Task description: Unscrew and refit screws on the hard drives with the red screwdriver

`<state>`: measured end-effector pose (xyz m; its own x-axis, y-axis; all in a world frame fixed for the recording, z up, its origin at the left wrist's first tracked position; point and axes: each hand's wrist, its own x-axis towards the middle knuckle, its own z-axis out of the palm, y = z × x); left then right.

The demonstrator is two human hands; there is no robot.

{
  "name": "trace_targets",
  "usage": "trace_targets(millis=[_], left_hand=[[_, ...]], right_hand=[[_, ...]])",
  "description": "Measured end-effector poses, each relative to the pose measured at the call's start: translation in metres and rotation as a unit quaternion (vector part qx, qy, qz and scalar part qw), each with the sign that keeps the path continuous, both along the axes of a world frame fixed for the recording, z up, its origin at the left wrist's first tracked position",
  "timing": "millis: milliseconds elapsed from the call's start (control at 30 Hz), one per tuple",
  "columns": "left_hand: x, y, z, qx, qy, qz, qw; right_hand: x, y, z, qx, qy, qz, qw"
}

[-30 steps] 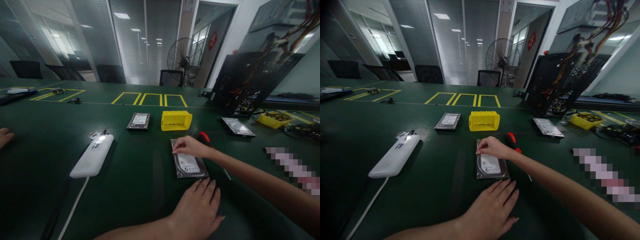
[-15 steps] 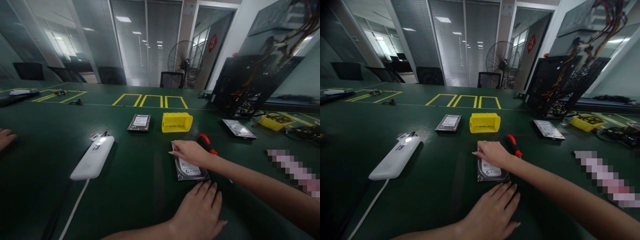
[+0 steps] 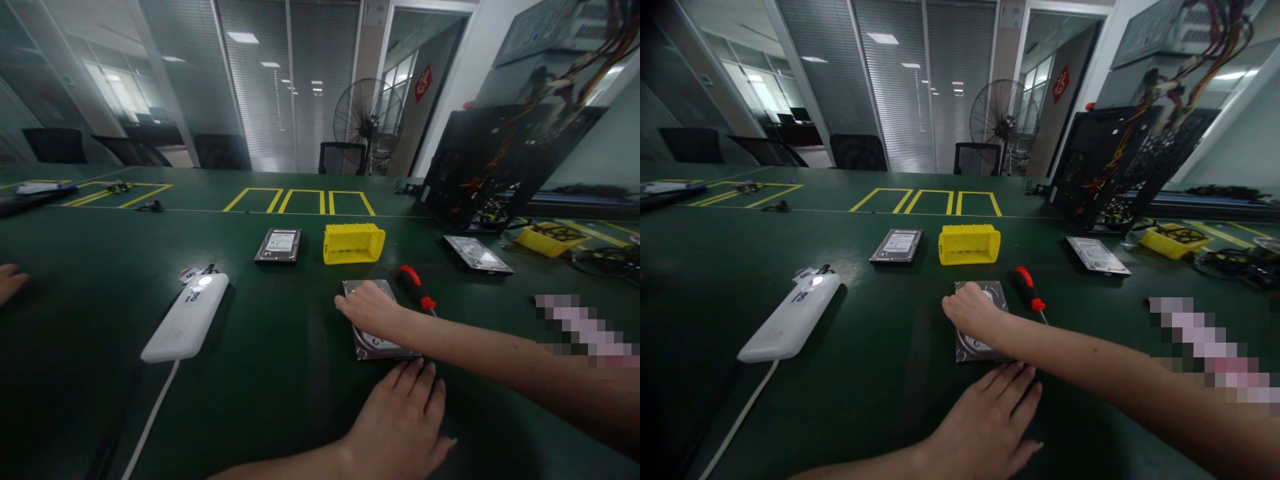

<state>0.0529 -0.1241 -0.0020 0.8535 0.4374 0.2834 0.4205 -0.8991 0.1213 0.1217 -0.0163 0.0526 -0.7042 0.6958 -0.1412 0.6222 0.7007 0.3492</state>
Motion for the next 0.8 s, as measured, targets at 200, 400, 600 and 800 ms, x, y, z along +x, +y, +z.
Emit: trace_targets(millis=[200, 400, 600, 800], left_hand=[[0.001, -0.001, 0.000, -0.003, 0.001, 0.006, 1.000], [0.001, 0.000, -0.001, -0.001, -0.004, 0.000, 1.000], [-0.001, 0.000, 0.000, 0.004, -0.010, 0.000, 1.000], [-0.002, 0.000, 0.004, 0.009, -0.004, -0.005, 1.000]], right_hand=[[0.008, -0.001, 0.007, -0.004, -0.025, 0.027, 0.999], [0.025, 0.021, 0.006, 0.010, -0.027, 0.182, 0.983], [0.034, 0.045, 0.003, 0.019, -0.055, 0.314, 0.948], [0.039, 0.053, 0.000, 0.020, -0.023, 0.345, 0.938]])
